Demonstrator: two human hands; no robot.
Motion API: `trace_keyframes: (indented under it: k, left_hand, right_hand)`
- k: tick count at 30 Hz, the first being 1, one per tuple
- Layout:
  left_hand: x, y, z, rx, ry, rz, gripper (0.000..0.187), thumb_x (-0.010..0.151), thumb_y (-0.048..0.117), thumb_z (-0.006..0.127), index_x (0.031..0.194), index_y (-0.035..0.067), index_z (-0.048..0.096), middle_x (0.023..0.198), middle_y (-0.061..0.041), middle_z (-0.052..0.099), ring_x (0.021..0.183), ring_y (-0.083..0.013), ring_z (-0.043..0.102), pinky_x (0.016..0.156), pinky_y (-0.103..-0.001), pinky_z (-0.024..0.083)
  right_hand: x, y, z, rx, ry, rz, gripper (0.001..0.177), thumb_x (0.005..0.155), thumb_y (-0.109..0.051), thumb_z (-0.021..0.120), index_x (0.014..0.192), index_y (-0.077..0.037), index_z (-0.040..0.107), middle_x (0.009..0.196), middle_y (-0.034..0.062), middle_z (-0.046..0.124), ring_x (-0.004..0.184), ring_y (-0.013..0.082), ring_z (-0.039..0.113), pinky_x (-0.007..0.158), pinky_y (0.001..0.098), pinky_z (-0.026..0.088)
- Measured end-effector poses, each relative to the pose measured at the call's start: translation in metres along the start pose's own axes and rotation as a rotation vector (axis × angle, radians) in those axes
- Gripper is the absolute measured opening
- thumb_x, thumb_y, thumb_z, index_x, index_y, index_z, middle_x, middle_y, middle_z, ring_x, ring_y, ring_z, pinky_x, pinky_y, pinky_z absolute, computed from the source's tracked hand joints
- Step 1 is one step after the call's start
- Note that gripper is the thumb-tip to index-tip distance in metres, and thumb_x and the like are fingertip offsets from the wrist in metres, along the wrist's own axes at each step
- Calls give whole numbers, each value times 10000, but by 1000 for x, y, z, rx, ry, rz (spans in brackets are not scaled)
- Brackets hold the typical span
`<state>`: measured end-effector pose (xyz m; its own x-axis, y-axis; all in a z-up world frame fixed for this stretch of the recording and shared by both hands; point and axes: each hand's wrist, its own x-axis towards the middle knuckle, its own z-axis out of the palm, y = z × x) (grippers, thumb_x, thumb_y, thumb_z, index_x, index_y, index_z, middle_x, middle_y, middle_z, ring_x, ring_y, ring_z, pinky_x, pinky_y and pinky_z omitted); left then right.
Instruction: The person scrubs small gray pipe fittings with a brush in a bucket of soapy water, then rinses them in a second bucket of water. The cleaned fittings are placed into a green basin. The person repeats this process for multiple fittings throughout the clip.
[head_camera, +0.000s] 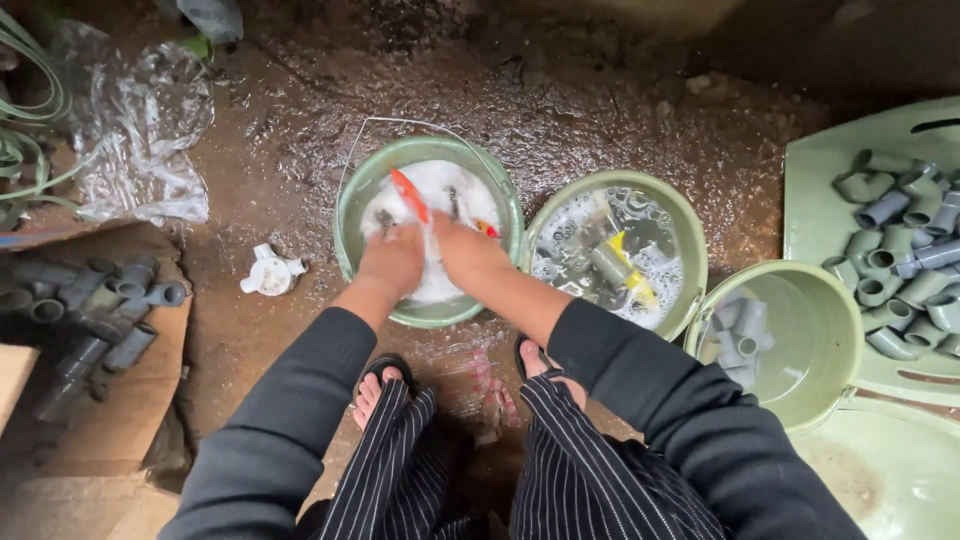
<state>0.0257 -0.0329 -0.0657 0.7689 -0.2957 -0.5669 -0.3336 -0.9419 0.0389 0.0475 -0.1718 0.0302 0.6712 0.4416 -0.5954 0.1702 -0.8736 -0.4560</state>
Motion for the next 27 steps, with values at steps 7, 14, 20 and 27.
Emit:
trace_keyframes:
  k: [7,14,20,27]
  left_hand:
    - [-10,18,-53,-149,-96,32,478,801,247,507,1236,101,371,1240,-117,416,1142,-284,422,927,-443,274]
    - [-3,29,-62,-276,542,156,324,823,18,402,1145,-18,410,1215,-208,389,1140,-347,391,861,-403,363]
    - [4,27,-50,-138,-140,-40,437,807,173,422,1232,86,369,1227,-135,406,1058,-365,483,849,-548,341]
    - [-1,31,-39,50,-162,98,284,811,96,371,906,125,637,913,-66,648,911,-230,590,846,-424,282]
  right_hand:
    - [-25,4,-37,49,201,35,338,754,-141,510,1072,-139,394,923,111,573,849,339,593,729,464,471]
    - [-27,47,-39,596,631,-74,290,682,-74,565,967,-44,523,807,141,598,777,305,613,646,401,493]
    - [-53,38,-63,846,726,-293,343,730,88,511,1056,-2,453,1073,193,488,1057,334,493,821,399,469]
    - [-50,49,-50,972,708,-250,310,716,66,530,1015,-16,532,1043,152,523,982,260,538,741,324,514]
